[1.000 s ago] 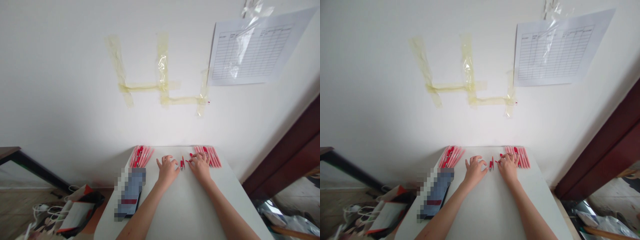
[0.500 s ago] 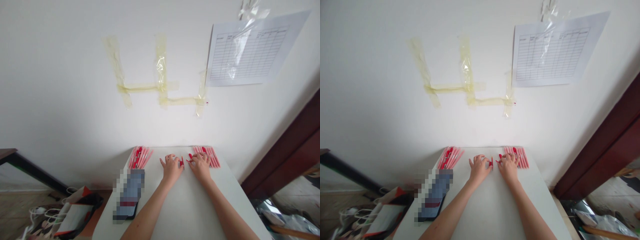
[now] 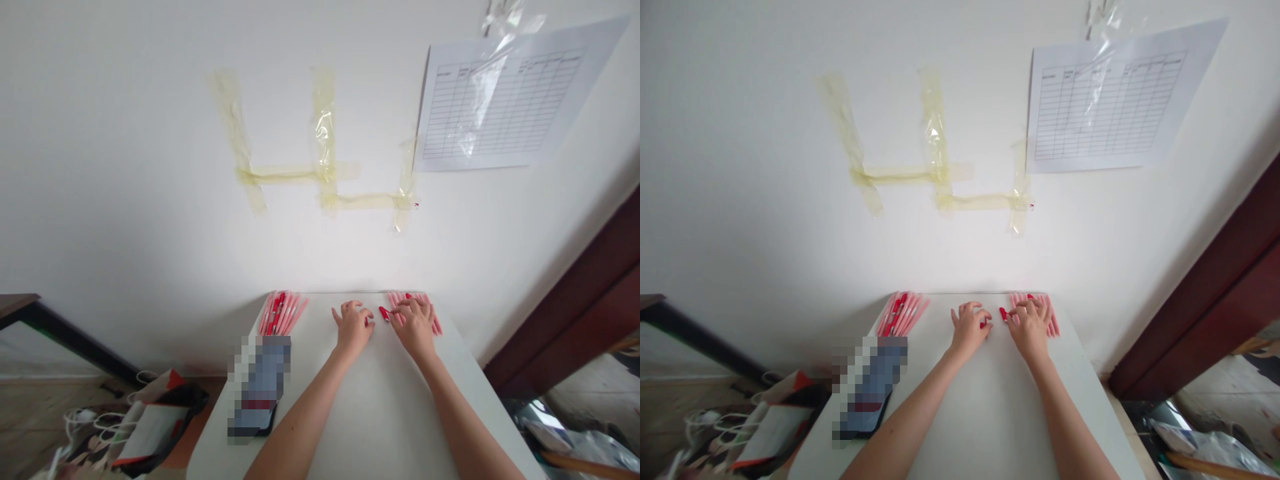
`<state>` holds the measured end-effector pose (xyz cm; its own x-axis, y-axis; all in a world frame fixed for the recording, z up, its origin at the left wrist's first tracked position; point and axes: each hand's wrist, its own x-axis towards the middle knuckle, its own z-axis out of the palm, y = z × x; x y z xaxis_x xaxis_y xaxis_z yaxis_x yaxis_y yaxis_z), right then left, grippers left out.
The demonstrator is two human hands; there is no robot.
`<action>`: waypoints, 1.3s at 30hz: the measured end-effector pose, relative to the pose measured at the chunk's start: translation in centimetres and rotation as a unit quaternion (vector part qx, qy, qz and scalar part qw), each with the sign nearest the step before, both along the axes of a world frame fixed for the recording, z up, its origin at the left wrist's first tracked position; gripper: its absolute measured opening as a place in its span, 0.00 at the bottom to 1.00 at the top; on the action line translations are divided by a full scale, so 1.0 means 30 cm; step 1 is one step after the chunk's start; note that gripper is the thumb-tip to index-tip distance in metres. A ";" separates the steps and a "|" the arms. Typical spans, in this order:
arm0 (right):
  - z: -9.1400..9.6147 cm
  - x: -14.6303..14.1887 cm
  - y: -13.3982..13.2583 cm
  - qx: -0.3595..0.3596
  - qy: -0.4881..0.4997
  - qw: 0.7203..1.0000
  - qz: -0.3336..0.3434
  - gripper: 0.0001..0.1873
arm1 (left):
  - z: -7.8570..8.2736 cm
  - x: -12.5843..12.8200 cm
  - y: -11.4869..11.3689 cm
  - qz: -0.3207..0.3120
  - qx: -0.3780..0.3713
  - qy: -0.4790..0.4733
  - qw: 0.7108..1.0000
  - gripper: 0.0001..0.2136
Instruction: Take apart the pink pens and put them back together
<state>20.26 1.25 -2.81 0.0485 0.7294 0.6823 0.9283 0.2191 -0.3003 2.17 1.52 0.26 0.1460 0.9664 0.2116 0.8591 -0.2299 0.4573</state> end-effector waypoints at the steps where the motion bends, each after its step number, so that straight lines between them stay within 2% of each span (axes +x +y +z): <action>1: -0.003 0.014 0.005 0.000 0.005 1.000 0.002 0.11 | -0.001 0.008 0.009 -0.004 -0.005 -0.004 1.000 0.06; 6: -0.024 0.077 0.028 0.004 0.028 0.999 -0.014 0.12 | -0.003 0.045 0.048 -0.005 -0.038 0.000 0.999 0.08; 12: -0.043 0.118 0.044 0.008 0.039 0.998 -0.042 0.12 | -0.010 0.076 0.064 -0.011 -0.025 0.010 1.000 0.09; 23: -0.048 0.113 0.045 0.009 0.050 0.997 -0.051 0.12 | -0.028 0.088 0.067 -0.020 -0.025 -0.002 0.999 0.08; 31: -0.049 0.113 0.045 0.008 0.053 0.997 -0.053 0.12 | -0.013 0.093 0.061 -0.022 -0.032 0.015 0.999 0.09; 34: -0.048 0.110 0.047 0.009 0.059 0.997 -0.039 0.13 | -0.004 0.084 0.062 -0.016 -0.028 0.019 0.999 0.09; 39: -0.040 0.093 0.041 0.000 0.053 0.998 0.023 0.12 | 0.011 0.042 0.049 -0.007 -0.017 0.015 1.000 0.09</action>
<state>23.04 2.48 -3.99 0.0867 0.7323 0.6754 0.8808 0.2605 -0.3955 3.43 3.00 0.58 0.1663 0.9707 0.1732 0.8692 -0.2273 0.4391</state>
